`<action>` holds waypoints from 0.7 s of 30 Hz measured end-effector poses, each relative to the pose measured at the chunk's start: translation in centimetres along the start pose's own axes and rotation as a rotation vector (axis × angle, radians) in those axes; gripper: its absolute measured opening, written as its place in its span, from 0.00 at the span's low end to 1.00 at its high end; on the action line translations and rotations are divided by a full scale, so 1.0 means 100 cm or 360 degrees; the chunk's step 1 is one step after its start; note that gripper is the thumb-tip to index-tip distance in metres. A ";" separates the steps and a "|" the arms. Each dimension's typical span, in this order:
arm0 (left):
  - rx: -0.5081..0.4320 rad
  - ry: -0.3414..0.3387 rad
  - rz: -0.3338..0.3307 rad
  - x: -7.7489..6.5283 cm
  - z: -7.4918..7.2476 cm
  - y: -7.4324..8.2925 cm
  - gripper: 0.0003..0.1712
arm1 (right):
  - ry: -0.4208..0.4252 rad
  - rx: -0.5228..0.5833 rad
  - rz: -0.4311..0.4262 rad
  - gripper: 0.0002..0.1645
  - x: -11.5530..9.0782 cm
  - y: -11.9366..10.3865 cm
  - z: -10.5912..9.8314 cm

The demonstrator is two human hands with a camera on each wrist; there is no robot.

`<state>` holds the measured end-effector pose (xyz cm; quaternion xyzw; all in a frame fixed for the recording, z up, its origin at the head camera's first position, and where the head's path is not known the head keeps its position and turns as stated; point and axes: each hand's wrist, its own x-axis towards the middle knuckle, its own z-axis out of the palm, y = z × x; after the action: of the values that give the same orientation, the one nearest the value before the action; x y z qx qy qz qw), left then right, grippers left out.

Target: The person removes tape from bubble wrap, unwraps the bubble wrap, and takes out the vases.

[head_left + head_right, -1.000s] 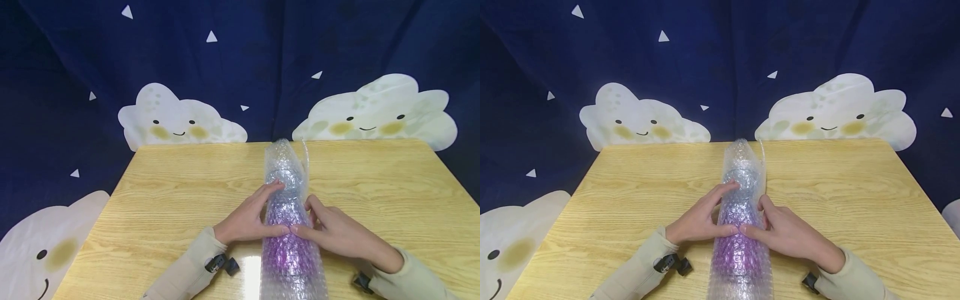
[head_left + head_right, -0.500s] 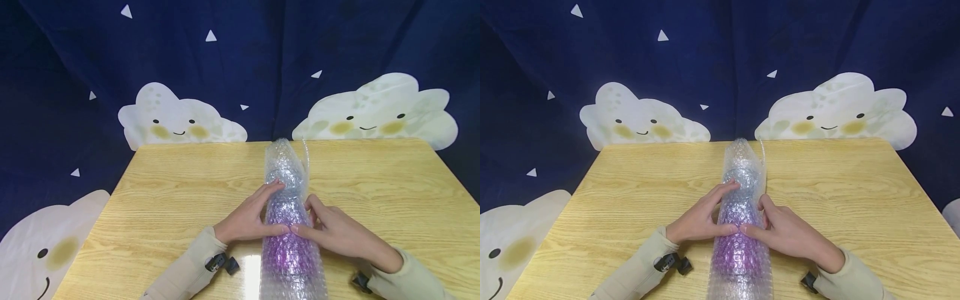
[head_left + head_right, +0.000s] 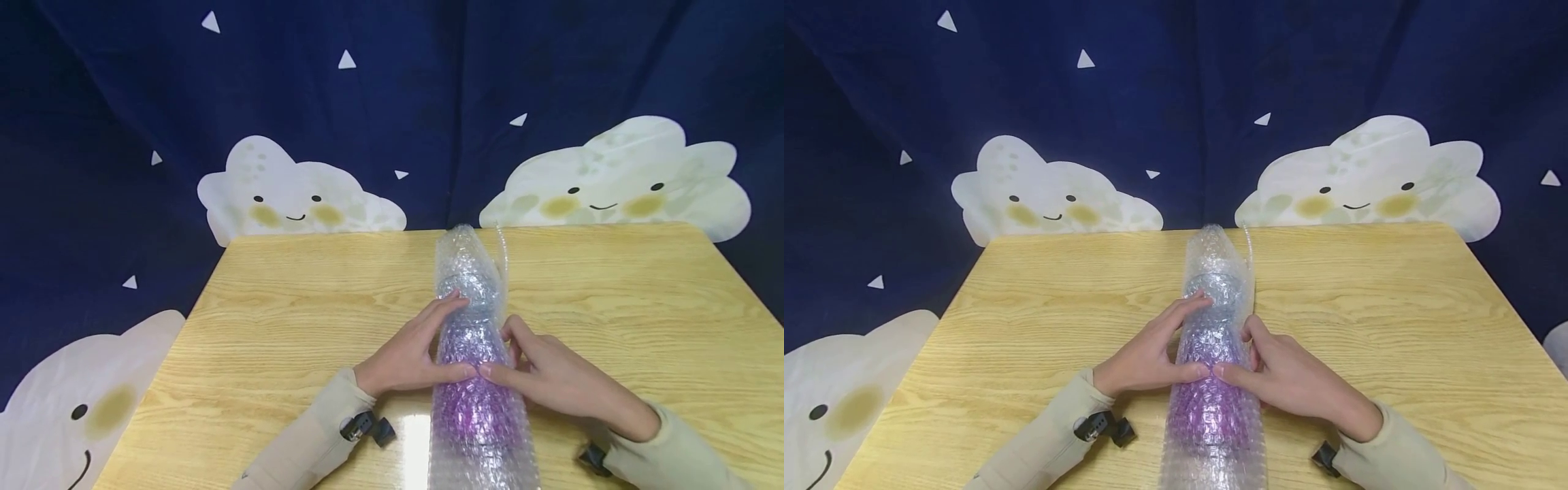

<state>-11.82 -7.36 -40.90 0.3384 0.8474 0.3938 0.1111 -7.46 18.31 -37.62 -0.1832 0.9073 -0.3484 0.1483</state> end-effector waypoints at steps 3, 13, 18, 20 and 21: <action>-0.0003 0.0000 -0.0002 0.000 0.000 0.000 0.58 | -0.0003 0.0002 0.0008 0.23 0.001 0.000 0.000; -0.0036 -0.0010 0.0005 0.000 -0.001 0.002 0.57 | -0.0028 0.0026 -0.0002 0.23 0.000 0.002 0.000; -0.0021 -0.0004 0.0024 0.000 0.000 0.002 0.58 | -0.0026 0.0034 -0.0037 0.22 0.000 0.002 0.000; -0.0016 0.0001 0.0028 0.000 0.000 0.001 0.58 | -0.0028 0.0030 -0.0030 0.22 0.000 0.002 0.000; -0.0014 0.0003 0.0028 0.000 0.000 0.001 0.58 | -0.0030 0.0031 -0.0024 0.22 0.000 0.002 0.000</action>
<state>-11.75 -7.33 -40.81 0.3450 0.8428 0.3987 0.1082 -7.52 18.47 -37.73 -0.1918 0.9010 -0.3565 0.1561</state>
